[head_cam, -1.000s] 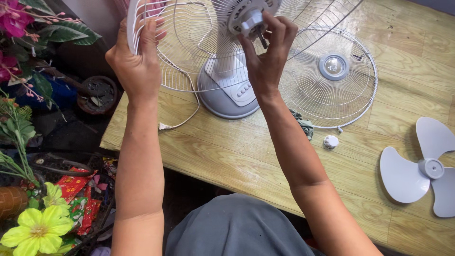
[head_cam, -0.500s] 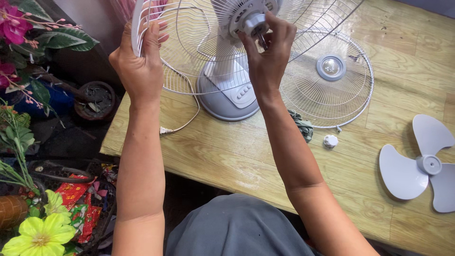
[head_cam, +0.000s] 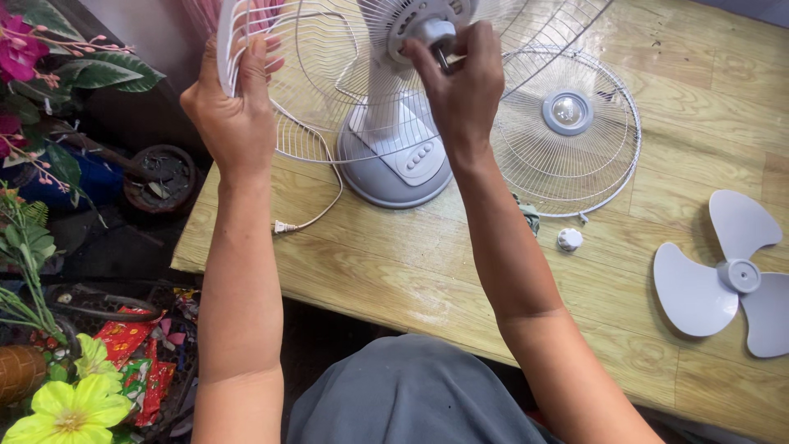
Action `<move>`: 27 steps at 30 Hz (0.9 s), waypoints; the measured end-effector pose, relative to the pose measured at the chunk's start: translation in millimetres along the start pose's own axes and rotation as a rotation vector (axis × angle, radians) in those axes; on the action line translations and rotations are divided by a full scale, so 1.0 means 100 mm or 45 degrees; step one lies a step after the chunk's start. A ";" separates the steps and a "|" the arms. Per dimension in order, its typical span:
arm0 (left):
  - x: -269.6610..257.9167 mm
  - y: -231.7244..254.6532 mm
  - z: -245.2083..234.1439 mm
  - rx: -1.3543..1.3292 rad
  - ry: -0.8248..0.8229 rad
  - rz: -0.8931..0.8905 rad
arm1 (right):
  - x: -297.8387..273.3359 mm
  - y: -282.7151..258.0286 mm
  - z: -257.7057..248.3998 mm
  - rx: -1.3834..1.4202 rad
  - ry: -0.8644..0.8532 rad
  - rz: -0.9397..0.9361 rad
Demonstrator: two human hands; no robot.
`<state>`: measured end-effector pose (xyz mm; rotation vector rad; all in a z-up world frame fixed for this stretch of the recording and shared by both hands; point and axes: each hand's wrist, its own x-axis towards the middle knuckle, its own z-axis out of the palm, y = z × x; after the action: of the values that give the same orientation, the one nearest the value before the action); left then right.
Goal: The person wipes a fan cage with a cloth, then reassembles the fan by attaching the front cage, installing the fan blades, securing the center cap, and attaching the rear cage. The person finishes by wiping the assembled fan and its base.
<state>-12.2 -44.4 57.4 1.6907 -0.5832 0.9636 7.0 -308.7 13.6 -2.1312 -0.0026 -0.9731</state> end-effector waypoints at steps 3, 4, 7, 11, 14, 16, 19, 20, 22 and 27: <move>-0.01 -0.02 -0.01 -0.011 -0.021 0.001 | 0.13 -0.01 -0.03 -0.068 -0.317 0.502; -0.02 -0.02 -0.01 -0.014 -0.020 -0.014 | 0.16 -0.02 -0.03 -0.192 -0.352 0.530; -0.04 -0.01 -0.02 0.014 -0.017 -0.034 | 0.16 -0.07 -0.02 -0.386 -0.143 0.266; -0.02 0.00 0.00 0.055 0.001 0.043 | 0.06 -0.18 -0.03 0.123 0.178 -0.116; -0.01 0.01 0.03 0.132 0.035 0.120 | -0.05 -0.21 -0.14 0.202 0.042 -0.373; -0.02 0.00 0.03 0.151 0.053 0.119 | -0.10 -0.21 -0.18 0.220 0.033 -0.545; -0.01 -0.02 0.01 0.102 0.053 0.063 | -0.12 -0.16 -0.19 0.173 0.010 -0.493; -0.01 -0.02 0.00 0.101 0.053 0.059 | -0.10 -0.15 -0.18 0.148 0.001 -0.427; 0.00 -0.01 -0.04 0.106 0.061 0.054 | -0.03 -0.14 -0.13 0.182 -0.052 -0.294; -0.01 0.03 -0.09 0.236 0.086 0.045 | 0.07 -0.20 -0.15 -0.471 -0.403 0.064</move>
<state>-18.1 -36.9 59.5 1.8081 -0.4930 1.1246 -3.9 -306.3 37.2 -2.5937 0.0798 -0.6333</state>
